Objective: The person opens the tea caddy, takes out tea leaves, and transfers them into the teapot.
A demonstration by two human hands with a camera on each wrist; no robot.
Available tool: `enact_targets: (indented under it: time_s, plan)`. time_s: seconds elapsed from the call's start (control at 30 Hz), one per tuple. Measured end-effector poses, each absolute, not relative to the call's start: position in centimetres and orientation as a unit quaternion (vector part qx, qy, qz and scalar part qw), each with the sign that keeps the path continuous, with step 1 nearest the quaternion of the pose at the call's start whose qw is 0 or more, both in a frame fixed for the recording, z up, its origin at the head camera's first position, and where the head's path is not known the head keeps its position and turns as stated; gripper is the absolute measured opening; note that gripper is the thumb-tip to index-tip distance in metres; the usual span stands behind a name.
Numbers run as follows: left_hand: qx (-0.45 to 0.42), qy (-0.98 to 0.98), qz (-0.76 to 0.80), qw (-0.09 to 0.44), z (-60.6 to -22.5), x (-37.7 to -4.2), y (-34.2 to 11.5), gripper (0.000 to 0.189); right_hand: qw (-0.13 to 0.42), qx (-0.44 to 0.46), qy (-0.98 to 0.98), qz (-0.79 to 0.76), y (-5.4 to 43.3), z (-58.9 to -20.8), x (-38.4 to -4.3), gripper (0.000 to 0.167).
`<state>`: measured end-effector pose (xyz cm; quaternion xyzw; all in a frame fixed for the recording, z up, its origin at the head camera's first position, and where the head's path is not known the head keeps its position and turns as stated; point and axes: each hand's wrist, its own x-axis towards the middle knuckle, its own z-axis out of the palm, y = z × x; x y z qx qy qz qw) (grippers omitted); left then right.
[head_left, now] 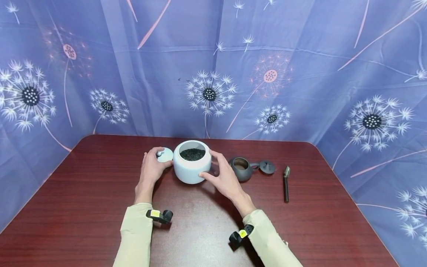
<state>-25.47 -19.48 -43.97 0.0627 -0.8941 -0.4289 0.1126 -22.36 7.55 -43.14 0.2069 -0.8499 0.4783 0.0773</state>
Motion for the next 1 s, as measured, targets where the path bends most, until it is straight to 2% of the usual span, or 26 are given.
enact_targets:
  time_s: [0.13,0.33,0.5,0.7,1.0]
  plan:
    - [0.059,-0.887,-0.437,0.139,-43.6,-25.5,-19.3,0.056,0.076,0.206,-0.849,0.480,7.6,-43.1,-22.3,0.080]
    - [0.081,-0.833,-0.499,0.224,-42.7,-25.3,-19.2,0.036,0.071,0.208,-0.848,0.483,7.6,-43.1,-22.3,0.079]
    - [0.041,-0.794,-0.549,0.259,-42.3,-25.3,-19.0,0.031,0.073,0.207,-0.850,0.480,7.7,-43.1,-22.3,0.080]
    - [-0.024,-0.740,-0.641,0.204,-41.5,-25.0,-18.4,0.039,0.075,0.207,-0.851,0.478,7.7,-43.1,-22.3,0.079]
    - [-0.127,-0.773,-0.617,0.074,-41.7,-24.9,-17.6,0.045,0.073,0.211,-0.849,0.479,7.6,-43.1,-22.4,0.079]
